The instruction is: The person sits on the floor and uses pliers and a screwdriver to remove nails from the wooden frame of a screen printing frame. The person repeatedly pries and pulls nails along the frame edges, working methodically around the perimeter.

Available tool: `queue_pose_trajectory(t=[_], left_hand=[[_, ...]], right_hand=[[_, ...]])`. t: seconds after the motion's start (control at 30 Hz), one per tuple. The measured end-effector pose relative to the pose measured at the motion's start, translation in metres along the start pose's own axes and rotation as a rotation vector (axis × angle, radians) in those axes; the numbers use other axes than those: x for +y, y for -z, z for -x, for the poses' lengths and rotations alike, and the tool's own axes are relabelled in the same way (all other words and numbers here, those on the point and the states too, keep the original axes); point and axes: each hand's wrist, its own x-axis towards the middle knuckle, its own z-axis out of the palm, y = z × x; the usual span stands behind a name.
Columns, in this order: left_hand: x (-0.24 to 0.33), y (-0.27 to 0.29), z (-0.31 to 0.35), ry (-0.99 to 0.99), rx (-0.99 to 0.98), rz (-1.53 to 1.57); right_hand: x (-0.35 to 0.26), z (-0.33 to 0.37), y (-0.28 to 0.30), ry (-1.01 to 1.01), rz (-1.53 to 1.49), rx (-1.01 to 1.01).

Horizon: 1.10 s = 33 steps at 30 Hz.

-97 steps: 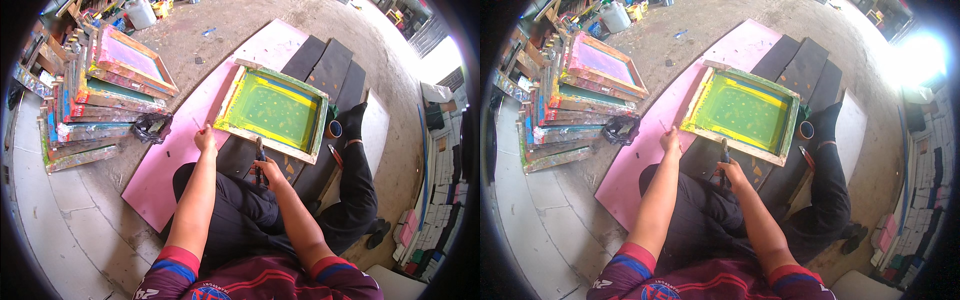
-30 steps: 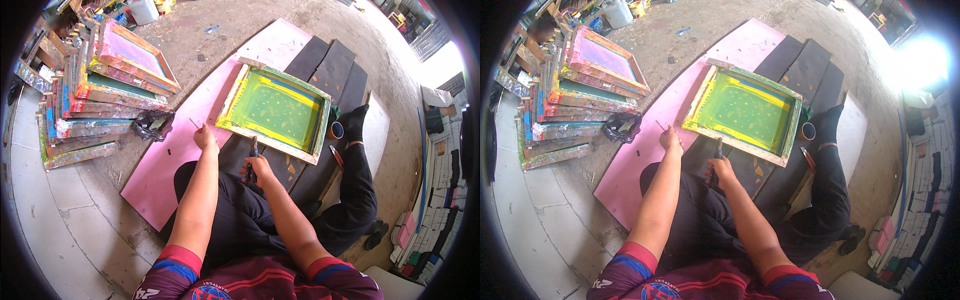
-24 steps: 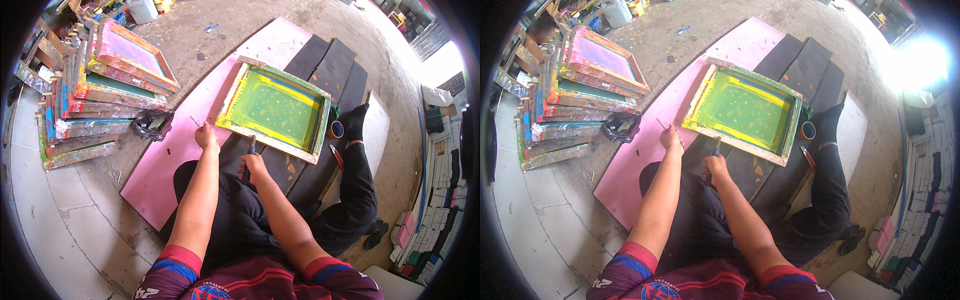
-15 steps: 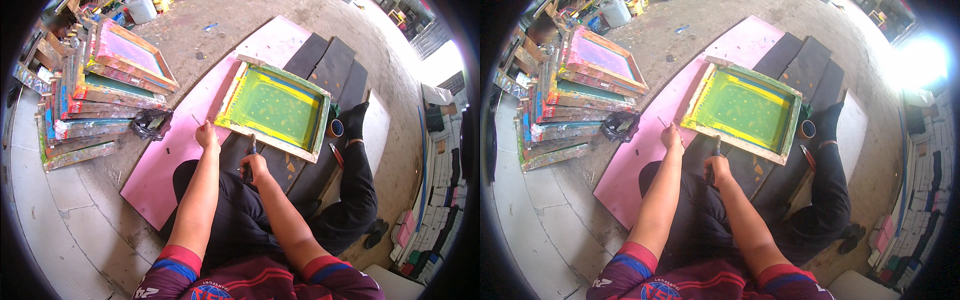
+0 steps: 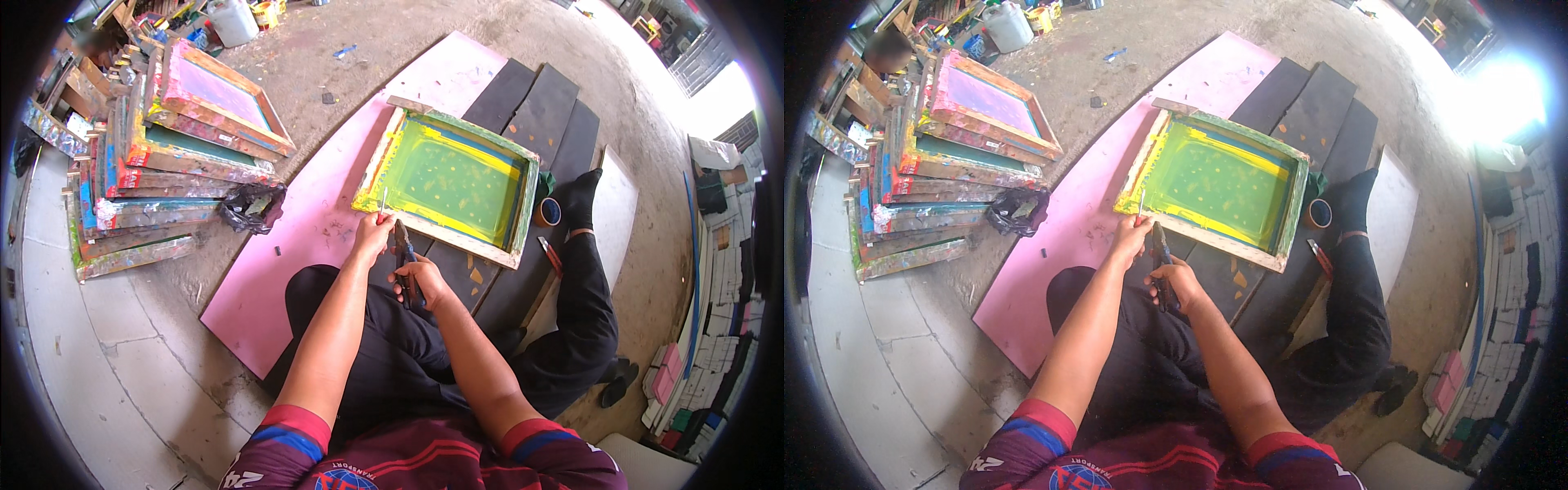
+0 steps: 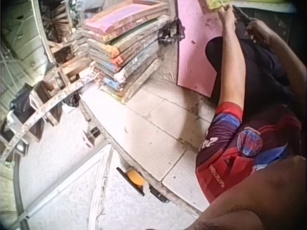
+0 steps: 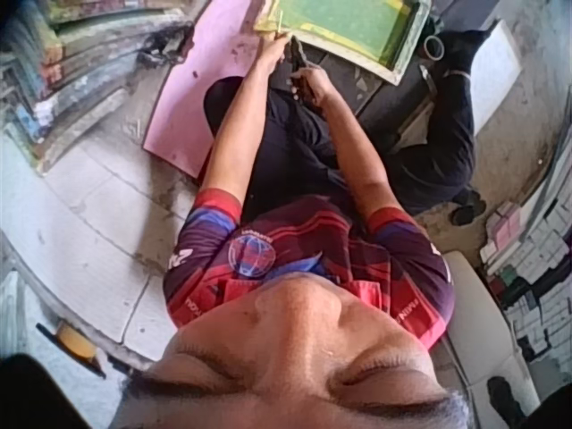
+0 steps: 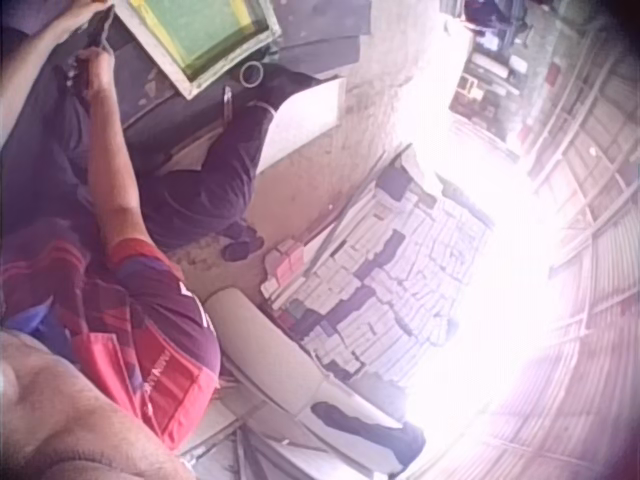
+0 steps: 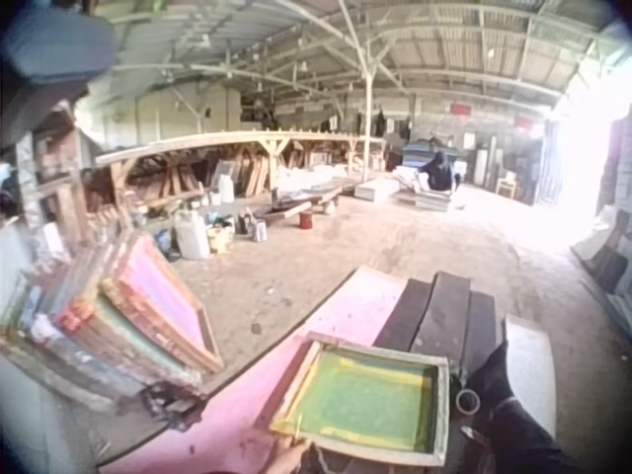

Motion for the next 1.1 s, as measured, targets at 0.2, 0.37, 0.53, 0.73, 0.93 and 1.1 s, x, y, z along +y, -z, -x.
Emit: queue_pose_trajectory(t=[0.2,0.37,0.53,0.73,0.93,1.1], left_hand=[[-0.022,0.004,-0.019,-0.154,0.184,-0.100],[0.006,0.018,-0.016,0.049,0.375,0.080],[0.007,0.031,-0.022,0.134,0.452,0.230],[0.010,0.030,-0.021,0.139,0.440,0.224],[0.008,0.030,-0.026,0.101,0.572,0.268],[-0.023,0.047,-0.054,0.117,0.759,0.213]], right_hand=[[-0.010,0.008,-0.008,-0.029,0.143,0.086],[-0.018,0.002,0.012,-0.041,0.218,0.150],[-0.032,-0.001,0.019,-0.070,0.310,0.137],[-0.041,-0.014,0.041,-0.171,0.368,0.080],[-0.056,-0.016,0.048,-0.250,0.362,0.112],[-0.065,-0.026,0.063,-0.300,0.437,0.117]])
